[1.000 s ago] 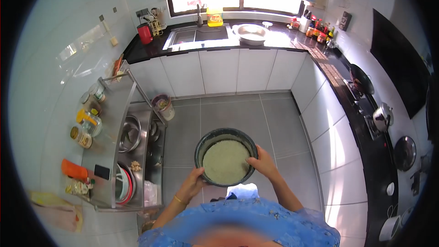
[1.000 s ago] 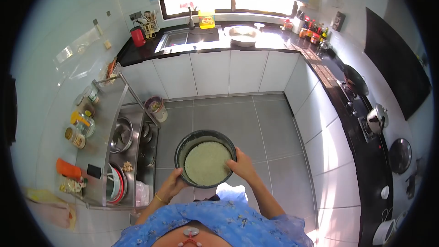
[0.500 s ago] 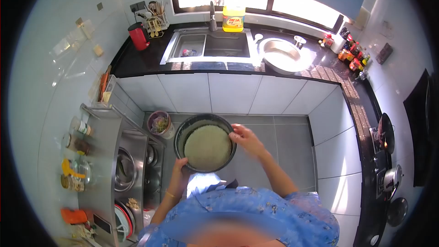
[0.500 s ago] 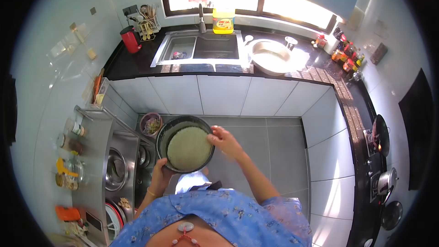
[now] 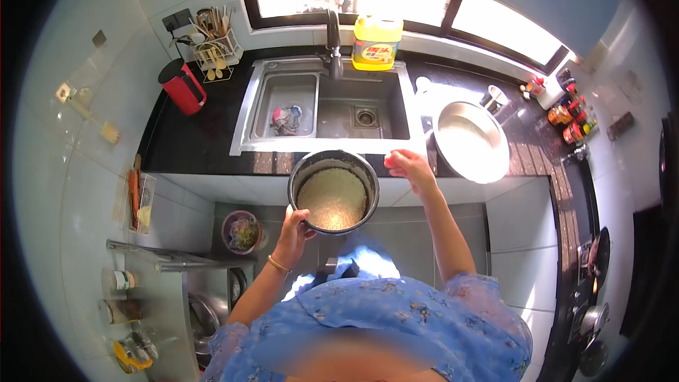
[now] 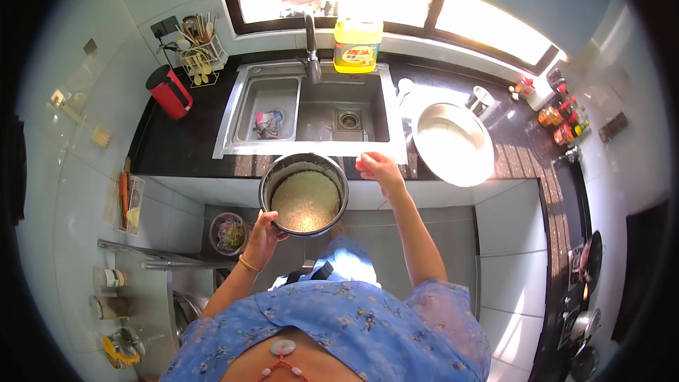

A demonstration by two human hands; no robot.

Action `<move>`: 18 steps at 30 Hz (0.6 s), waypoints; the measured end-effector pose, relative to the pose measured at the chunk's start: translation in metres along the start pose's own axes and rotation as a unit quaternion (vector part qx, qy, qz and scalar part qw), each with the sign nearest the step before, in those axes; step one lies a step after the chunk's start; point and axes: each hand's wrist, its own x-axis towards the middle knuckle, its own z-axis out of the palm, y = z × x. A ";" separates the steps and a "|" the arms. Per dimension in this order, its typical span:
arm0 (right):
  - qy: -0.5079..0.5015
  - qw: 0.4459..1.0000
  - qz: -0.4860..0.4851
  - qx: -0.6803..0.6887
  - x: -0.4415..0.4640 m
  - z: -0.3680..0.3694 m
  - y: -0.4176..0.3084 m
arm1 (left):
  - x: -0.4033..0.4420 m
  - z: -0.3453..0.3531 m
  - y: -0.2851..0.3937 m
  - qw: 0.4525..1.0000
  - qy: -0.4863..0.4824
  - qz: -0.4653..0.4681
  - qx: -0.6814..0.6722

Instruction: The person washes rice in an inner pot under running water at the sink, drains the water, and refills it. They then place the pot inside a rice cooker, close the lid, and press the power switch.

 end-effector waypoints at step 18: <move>-0.191 0.979 -0.026 -0.059 0.501 0.093 -0.081 | 0.281 0.057 0.064 0.981 0.173 -0.076 -0.032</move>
